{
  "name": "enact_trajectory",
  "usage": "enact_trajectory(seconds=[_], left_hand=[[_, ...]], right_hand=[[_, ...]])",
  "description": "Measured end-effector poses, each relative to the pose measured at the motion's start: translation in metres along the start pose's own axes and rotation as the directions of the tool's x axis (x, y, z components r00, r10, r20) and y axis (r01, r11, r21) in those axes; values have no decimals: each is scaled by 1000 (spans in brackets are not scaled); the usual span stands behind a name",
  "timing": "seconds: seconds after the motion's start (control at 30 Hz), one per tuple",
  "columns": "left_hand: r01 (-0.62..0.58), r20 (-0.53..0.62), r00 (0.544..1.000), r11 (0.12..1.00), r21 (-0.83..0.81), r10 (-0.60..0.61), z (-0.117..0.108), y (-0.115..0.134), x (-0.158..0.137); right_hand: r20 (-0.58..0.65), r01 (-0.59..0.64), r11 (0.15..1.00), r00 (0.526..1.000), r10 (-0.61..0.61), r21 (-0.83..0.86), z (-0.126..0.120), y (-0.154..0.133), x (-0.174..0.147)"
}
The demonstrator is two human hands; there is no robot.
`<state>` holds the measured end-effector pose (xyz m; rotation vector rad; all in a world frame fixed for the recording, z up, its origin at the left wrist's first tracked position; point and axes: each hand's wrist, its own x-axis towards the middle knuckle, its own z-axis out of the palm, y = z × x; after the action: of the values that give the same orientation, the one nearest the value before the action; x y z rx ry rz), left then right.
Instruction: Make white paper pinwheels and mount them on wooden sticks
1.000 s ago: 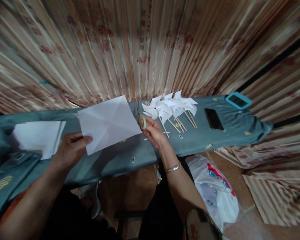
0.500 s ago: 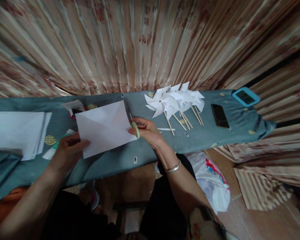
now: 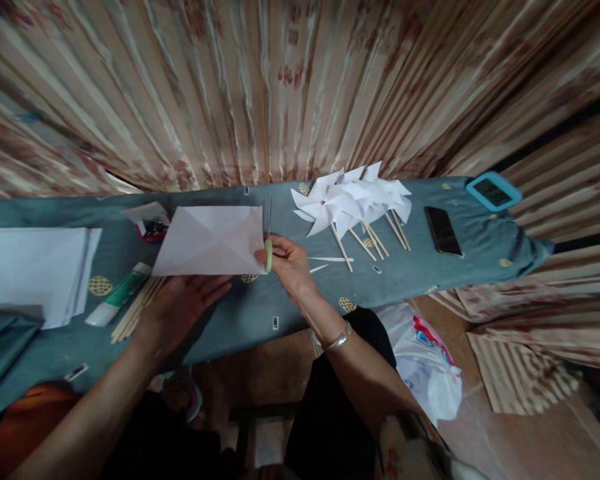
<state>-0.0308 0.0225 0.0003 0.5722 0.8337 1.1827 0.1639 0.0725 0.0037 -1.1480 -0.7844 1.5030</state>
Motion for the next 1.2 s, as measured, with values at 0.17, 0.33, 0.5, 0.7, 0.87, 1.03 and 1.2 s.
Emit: enact_trajectory(seconds=[0.17,0.33,0.5,0.7,0.87,1.03,1.2], left_hand=[[10,-198,980,981,194,29,11,-16,-1],[-31,-308,944,961,275,119,7,-18,4],[-174,-309,908,926,335,282,-2,-9,17],[-286,-356,826,869,403,437,-11,11,30],[-340,-350,815,871,356,461,-12,16,30],[-303,-348,826,869,390,444,-13,12,28],[-238,-334,845,853,465,418,-10,7,25]], right_hand=[[48,-78,997,996,76,30,14,16,-9],[100,-103,995,990,103,-13,21,23,-14],[126,-72,996,989,79,-60,23,22,-19],[213,-47,984,973,84,-174,26,30,-31],[323,-16,976,942,87,-217,30,44,-39],[340,44,949,938,68,-312,29,48,-43],[354,77,921,933,69,-381,29,46,-46]])
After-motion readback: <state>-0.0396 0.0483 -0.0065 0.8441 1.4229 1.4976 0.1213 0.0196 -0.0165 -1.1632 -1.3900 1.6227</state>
